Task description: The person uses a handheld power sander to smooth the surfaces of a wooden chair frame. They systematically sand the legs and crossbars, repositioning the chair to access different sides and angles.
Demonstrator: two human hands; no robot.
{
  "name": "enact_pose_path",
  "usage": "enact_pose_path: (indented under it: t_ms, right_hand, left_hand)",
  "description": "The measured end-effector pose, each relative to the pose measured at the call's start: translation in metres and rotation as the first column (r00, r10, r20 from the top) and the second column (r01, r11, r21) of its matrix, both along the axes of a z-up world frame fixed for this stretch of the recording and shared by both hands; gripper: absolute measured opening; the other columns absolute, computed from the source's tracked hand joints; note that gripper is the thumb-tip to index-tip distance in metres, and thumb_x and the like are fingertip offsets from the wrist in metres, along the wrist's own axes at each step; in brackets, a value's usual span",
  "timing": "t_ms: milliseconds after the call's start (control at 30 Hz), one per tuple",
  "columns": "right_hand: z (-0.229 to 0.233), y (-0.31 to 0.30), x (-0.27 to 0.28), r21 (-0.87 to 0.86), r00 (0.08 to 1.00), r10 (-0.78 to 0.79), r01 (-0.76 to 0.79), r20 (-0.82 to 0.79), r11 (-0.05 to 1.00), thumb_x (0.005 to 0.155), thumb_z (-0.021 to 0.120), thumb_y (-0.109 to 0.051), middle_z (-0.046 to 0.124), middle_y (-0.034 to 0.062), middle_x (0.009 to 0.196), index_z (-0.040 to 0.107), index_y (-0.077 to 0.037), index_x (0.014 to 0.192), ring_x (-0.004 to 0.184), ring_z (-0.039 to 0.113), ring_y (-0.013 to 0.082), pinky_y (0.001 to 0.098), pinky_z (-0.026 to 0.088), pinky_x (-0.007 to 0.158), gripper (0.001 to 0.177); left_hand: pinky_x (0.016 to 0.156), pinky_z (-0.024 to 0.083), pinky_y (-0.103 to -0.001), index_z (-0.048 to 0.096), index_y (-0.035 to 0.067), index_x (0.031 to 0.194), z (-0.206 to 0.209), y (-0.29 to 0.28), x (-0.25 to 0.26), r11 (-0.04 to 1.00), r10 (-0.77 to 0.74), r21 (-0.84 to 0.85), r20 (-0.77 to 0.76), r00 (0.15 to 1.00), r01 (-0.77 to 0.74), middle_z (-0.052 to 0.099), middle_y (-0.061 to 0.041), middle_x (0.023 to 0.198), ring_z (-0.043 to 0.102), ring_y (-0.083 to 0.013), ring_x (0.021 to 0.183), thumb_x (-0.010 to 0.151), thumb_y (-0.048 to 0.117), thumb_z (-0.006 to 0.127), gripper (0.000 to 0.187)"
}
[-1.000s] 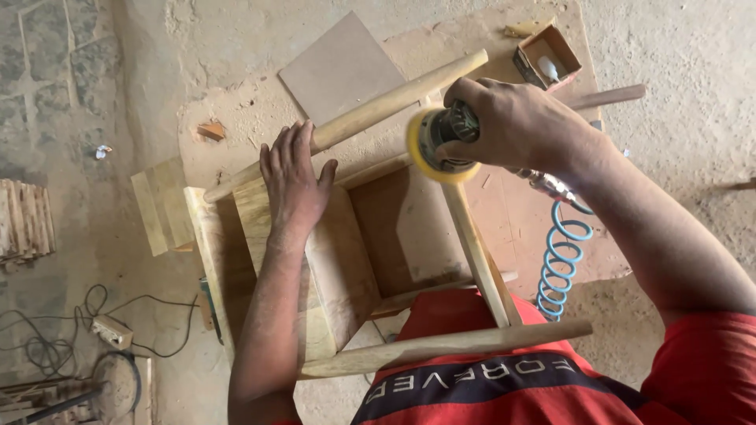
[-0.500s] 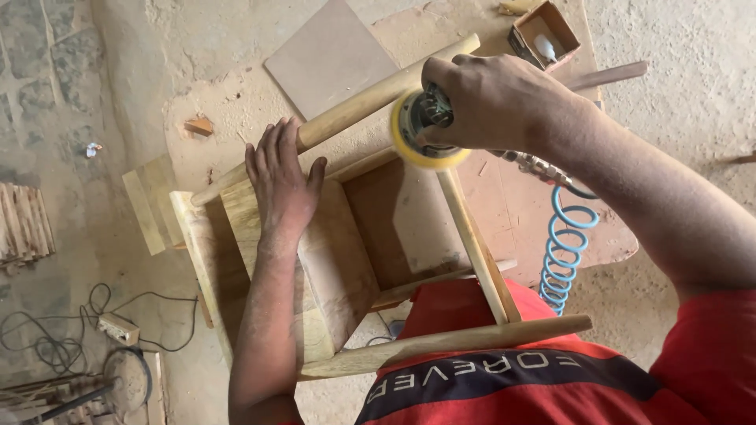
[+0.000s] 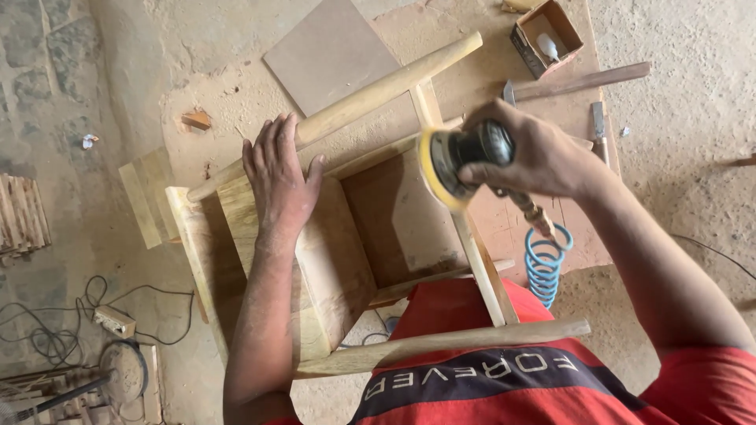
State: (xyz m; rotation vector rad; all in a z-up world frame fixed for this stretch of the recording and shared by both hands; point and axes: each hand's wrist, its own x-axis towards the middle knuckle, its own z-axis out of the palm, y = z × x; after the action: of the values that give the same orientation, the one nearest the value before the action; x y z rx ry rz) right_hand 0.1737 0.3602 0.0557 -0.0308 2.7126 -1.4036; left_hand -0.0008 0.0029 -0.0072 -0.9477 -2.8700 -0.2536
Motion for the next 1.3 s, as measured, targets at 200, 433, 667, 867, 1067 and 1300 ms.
enact_pose_path:
  t_ms: [200, 433, 667, 867, 1067, 1300]
  right_hand:
    - [0.032, -0.022, 0.042, 0.028, 0.963, -0.104, 0.1, 0.247, 0.995, 0.068, 0.089, -0.043, 0.078, 0.0156, 0.103, 0.06, -0.015, 0.123, 0.09, 0.079, 0.0271, 0.0467, 0.067, 0.073, 0.068]
    - [0.029, -0.009, -0.004, 0.159, 0.915, -0.142, 0.087, 0.377, 0.983, 0.086, 0.08, -0.043, 0.077, 0.0155, 0.113, 0.053, -0.019, 0.146, 0.085, 0.083, 0.0265, 0.041, 0.07, 0.072, 0.069]
    - [0.007, 0.008, -0.05, 0.15, 0.999, 0.022, -0.015, -0.04, 0.989, 0.082, 0.084, -0.043, 0.075, 0.0221, 0.105, 0.057, -0.002, 0.128, 0.092, 0.077, 0.03, 0.0456, 0.066, 0.074, 0.068]
    - [-0.005, 0.011, -0.021, -0.101, 0.95, -0.091, 0.127, 0.297, 0.987, 0.077, 0.077, -0.047, 0.077, 0.0154, 0.101, 0.054, -0.007, 0.131, 0.073, 0.081, 0.0253, 0.0416, 0.071, 0.065, 0.071]
    - [-0.008, 0.0, 0.01, -0.157, 0.957, -0.139, 0.183, 0.256, 0.971, 0.07, 0.081, -0.049, 0.078, 0.0158, 0.1, 0.056, -0.013, 0.131, 0.076, 0.08, 0.0218, 0.0396, 0.068, 0.064, 0.075]
    - [0.009, 0.007, -0.033, -0.031, 0.958, -0.096, 0.109, 0.269, 0.994, 0.082, 0.076, -0.046, 0.074, 0.0163, 0.105, 0.053, -0.011, 0.133, 0.069, 0.08, 0.027, 0.04, 0.07, 0.06, 0.066]
  left_hand:
    - [0.124, 0.014, -0.067, 0.028, 0.013, 0.16, 0.003, 0.001, 0.0, 1.0, 0.004, -0.007, 0.017, 1.0, -0.004, 0.039, -0.017, 0.161, 0.032, -0.0351, 0.151, 0.096, 0.037, 0.078, 0.085]
    - [0.124, 0.014, -0.066, 0.028, 0.013, 0.159, 0.003, 0.001, 0.001, 1.0, -0.01, -0.007, -0.021, 1.0, 0.01, 0.039, -0.018, 0.161, 0.032, -0.0351, 0.151, 0.096, 0.037, 0.078, 0.084]
    - [0.125, 0.014, -0.066, 0.029, 0.012, 0.159, 0.005, 0.003, 0.002, 1.0, 0.0, -0.011, -0.003, 1.0, 0.0, 0.041, -0.016, 0.159, 0.034, -0.0332, 0.151, 0.095, 0.036, 0.078, 0.084]
    - [0.124, 0.014, -0.066, 0.029, 0.011, 0.158, 0.002, 0.003, 0.0, 1.0, -0.002, -0.007, -0.008, 1.0, 0.002, 0.041, -0.017, 0.16, 0.034, -0.0341, 0.15, 0.094, 0.036, 0.078, 0.084]
    - [0.124, 0.015, -0.067, 0.028, 0.013, 0.16, 0.011, 0.007, 0.005, 1.0, 0.006, -0.018, -0.006, 1.0, -0.006, 0.041, -0.017, 0.16, 0.034, -0.0341, 0.151, 0.097, 0.034, 0.076, 0.082]
    - [0.124, 0.014, -0.067, 0.028, 0.014, 0.158, 0.008, 0.006, 0.004, 1.0, 0.014, -0.018, 0.005, 1.0, -0.014, 0.041, -0.015, 0.159, 0.034, -0.0332, 0.15, 0.095, 0.036, 0.076, 0.083]
